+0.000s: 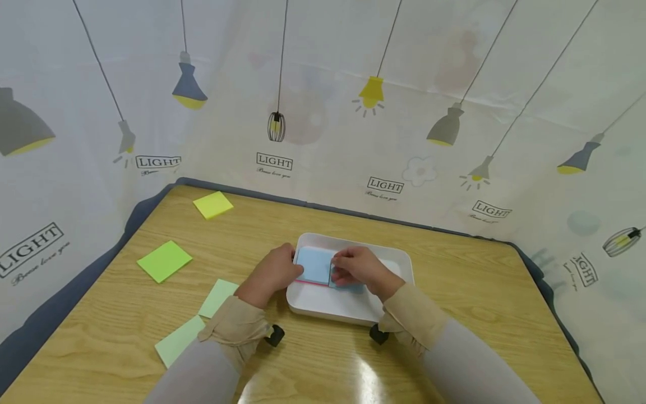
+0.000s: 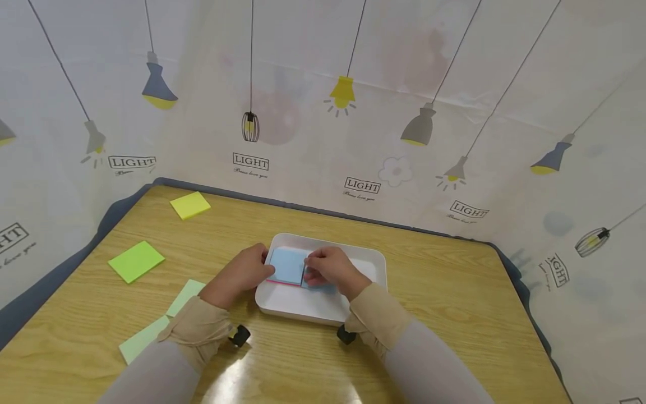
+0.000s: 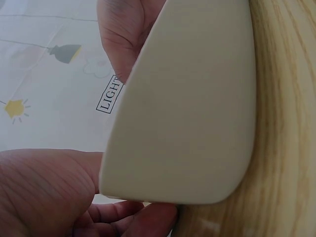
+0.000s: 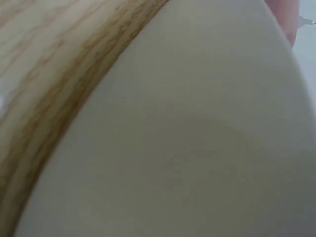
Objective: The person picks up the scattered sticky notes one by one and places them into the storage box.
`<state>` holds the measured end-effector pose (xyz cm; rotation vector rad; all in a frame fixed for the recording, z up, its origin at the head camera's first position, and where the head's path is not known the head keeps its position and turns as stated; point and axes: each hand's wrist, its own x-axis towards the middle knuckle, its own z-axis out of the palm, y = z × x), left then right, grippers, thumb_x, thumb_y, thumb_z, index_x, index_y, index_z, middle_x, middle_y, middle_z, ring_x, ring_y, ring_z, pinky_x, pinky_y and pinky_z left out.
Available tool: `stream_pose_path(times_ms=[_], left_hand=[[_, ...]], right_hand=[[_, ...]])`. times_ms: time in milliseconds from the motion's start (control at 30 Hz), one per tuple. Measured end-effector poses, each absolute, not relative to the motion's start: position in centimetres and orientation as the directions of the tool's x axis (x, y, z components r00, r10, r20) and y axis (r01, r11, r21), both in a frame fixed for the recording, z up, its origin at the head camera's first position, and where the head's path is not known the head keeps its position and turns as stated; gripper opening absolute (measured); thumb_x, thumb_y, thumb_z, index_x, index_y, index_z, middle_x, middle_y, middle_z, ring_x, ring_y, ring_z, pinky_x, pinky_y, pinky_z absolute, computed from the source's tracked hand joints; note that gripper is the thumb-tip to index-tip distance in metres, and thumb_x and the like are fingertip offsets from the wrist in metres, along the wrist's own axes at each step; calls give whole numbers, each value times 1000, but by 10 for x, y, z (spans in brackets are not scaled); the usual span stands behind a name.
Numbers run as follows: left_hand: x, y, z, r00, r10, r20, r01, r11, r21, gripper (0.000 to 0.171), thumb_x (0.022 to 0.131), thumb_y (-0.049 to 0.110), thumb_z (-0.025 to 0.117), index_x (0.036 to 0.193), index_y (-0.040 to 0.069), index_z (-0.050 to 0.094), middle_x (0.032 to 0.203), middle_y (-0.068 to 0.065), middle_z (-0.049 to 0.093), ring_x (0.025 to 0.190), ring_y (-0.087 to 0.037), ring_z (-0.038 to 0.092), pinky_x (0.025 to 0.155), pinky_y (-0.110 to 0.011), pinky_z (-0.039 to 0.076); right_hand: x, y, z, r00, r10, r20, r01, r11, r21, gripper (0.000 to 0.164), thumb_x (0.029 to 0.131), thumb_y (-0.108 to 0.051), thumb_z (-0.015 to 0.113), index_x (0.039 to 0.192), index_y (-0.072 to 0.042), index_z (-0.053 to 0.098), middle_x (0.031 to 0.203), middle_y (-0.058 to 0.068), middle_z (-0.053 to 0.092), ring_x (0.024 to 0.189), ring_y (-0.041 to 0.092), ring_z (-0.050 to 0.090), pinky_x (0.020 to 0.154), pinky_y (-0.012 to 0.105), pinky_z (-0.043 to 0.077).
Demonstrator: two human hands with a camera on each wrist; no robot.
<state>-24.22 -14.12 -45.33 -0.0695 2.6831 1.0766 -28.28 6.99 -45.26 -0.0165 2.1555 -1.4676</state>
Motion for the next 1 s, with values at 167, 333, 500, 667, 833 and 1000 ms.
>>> stream_pose_path(times_ms=[167,333,500,667,833,1000], left_hand=[[-242,-141,-452,-969,46,-244,-137,721,679,35,86,22,56,115,3,50,107,-10,61,81,-18,55,70,-34,48],[-241,-140,-452,-970,46,-238,-132,724,677,35,86,22,56,115,3,51,107,-10,61,81,-18,54,71,-34,49],[-241,-140,-452,-971,48,-232,-127,721,681,34,86,22,56,114,3,51,106,-11,61,80,-18,55,70,-34,48],[-241,-138,-452,-970,44,-239,-134,724,677,35,86,22,56,114,3,51,107,-11,61,81,-19,54,69,-34,48],[-241,-139,-452,-969,37,-245,-143,724,675,36,86,22,56,116,3,50,110,-11,60,83,-19,54,72,-35,48],[-242,-139,-454,-966,21,-257,-162,725,669,37,86,23,56,117,4,49,111,-11,60,84,-19,54,73,-35,48]], right_hand=[[-282,80,-449,-863,-280,-420,300,385,-873,27,91,-22,56,109,-2,61,100,18,64,83,25,64,70,36,57],[-279,96,-441,-872,-280,-402,311,317,-896,36,91,-25,55,118,-2,57,107,19,58,88,26,63,75,36,56],[-274,113,-434,-891,-297,-343,267,269,-925,43,93,-28,54,123,1,52,107,19,57,92,28,62,78,37,55],[-267,131,-428,-920,-278,-277,204,264,-943,47,91,-34,56,123,1,51,111,23,56,94,29,61,78,36,55],[-260,145,-422,-952,-200,-233,171,282,-944,48,92,-35,56,124,0,51,112,23,57,94,28,61,76,35,55],[-255,156,-421,-972,-106,-212,168,324,-931,46,92,-36,54,125,-4,51,112,19,56,94,25,61,76,34,55]])
